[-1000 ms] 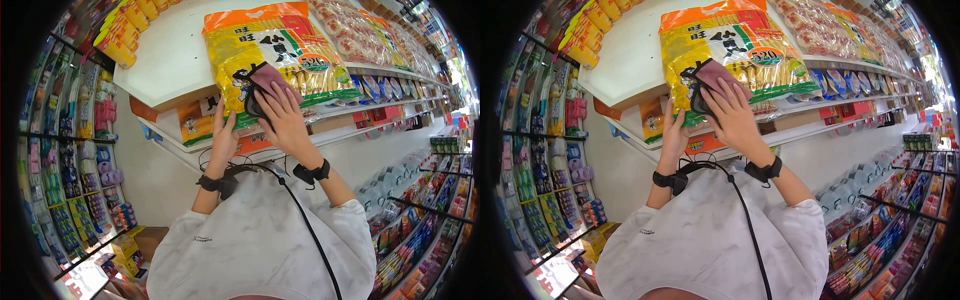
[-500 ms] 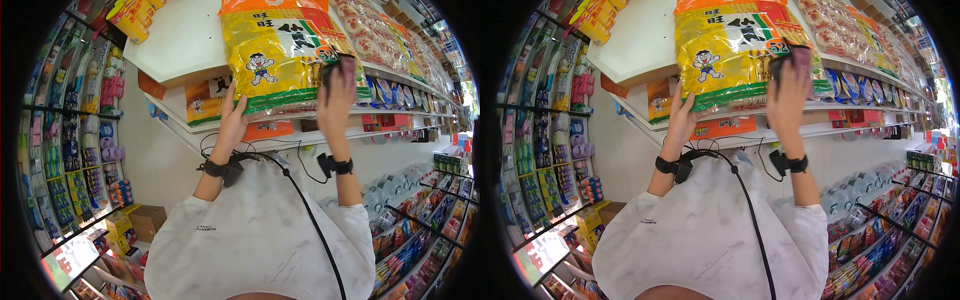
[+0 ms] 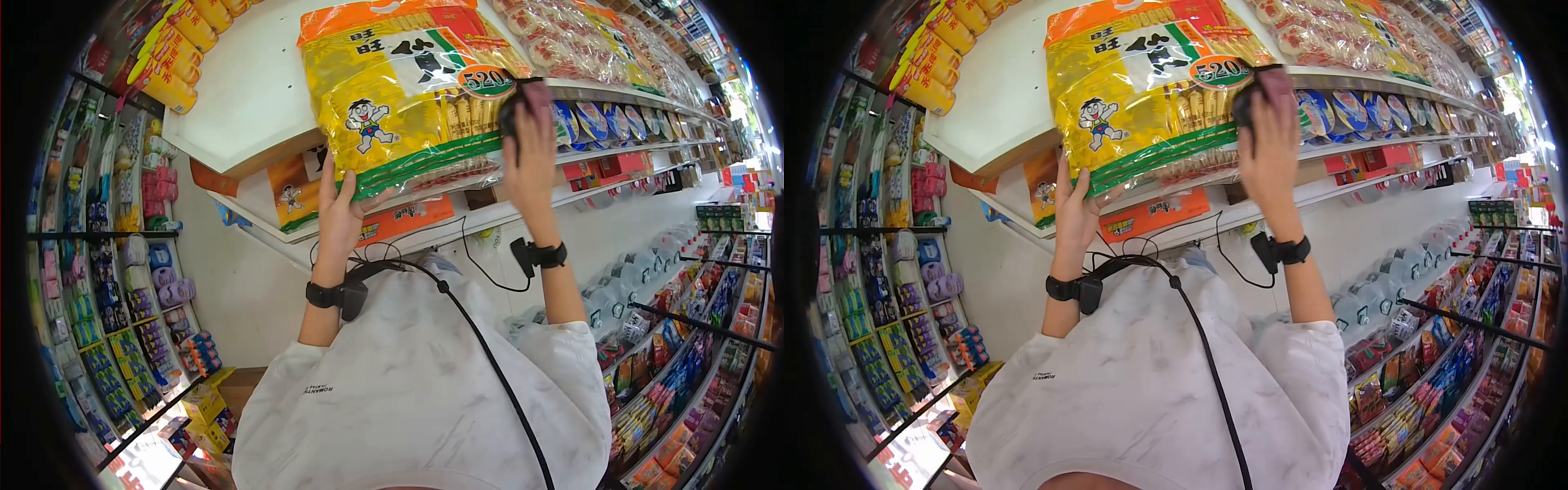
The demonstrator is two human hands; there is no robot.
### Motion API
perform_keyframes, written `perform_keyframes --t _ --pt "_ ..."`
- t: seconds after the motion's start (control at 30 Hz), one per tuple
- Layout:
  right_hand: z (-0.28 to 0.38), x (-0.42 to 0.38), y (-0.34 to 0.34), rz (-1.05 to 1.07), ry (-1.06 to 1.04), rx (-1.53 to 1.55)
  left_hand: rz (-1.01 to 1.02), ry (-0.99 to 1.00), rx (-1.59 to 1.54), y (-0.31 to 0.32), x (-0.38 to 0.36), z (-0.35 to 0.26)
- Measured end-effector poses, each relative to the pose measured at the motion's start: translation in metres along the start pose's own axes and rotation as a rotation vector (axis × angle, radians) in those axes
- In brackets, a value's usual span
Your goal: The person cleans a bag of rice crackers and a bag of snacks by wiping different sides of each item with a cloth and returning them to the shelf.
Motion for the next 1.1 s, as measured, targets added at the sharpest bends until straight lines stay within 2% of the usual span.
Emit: perform_keyframes --t 0.1,0.13,0.17,0.27,0.33,0.43,0.53,0.63,0.73,0.83,0.87,0.97,1.03,1.1 --pt "-0.046 -0.010 0.007 -0.152 0.190 0.199 0.000 -0.001 0.004 -0.003 0.000 0.003" --pt "-0.051 -0.014 0.010 -0.116 0.296 0.205 0.007 0.000 0.002 -0.002 0.001 0.003" --pt "-0.047 -0.016 0.013 -0.109 0.293 0.125 0.003 0.001 -0.003 -0.002 0.001 0.003" --pt "-0.011 -0.011 0.019 -0.124 0.265 -0.019 -0.011 0.006 -0.012 -0.003 -0.001 0.004" --pt "0.032 -0.004 0.013 -0.072 0.060 -0.003 -0.014 0.002 -0.010 -0.002 0.000 0.004" --pt "0.080 -0.013 0.012 0.079 -0.038 0.246 -0.001 -0.011 -0.007 0.001 0.001 0.003" --pt "0.061 -0.016 0.011 0.147 -0.041 0.197 -0.001 -0.016 -0.019 0.003 -0.001 0.001" --pt "0.013 -0.020 0.014 0.016 0.103 0.024 0.007 -0.014 0.022 0.001 0.000 0.000" --pt "-0.026 -0.016 0.011 -0.119 0.174 -0.007 0.014 0.002 0.020 -0.001 0.001 0.002" --pt "-0.064 -0.028 0.026 -0.295 0.527 0.288 0.015 0.004 0.009 0.000 0.000 0.001" --pt "-0.066 -0.033 0.032 -0.291 0.616 0.303 0.009 0.002 0.009 0.000 0.000 0.002" --pt "-0.025 -0.030 0.036 -0.226 0.603 0.629 0.001 0.011 0.010 -0.002 0.002 0.002" --pt "-0.008 -0.050 0.043 -0.164 0.826 1.041 0.002 0.009 0.015 -0.008 0.005 0.003" --pt "-0.002 -0.056 0.053 -0.179 0.945 1.409 0.014 0.010 -0.002 -0.010 0.007 0.005"
Point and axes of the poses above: each hand's wrist, its own x-axis towards the middle knuckle, its own y-axis out of the palm, z = x × y, the point moved 6 cm from there along x, towards the middle knuckle, and after that the axes turned 15 degrees about -y, right-handed, at the moved point
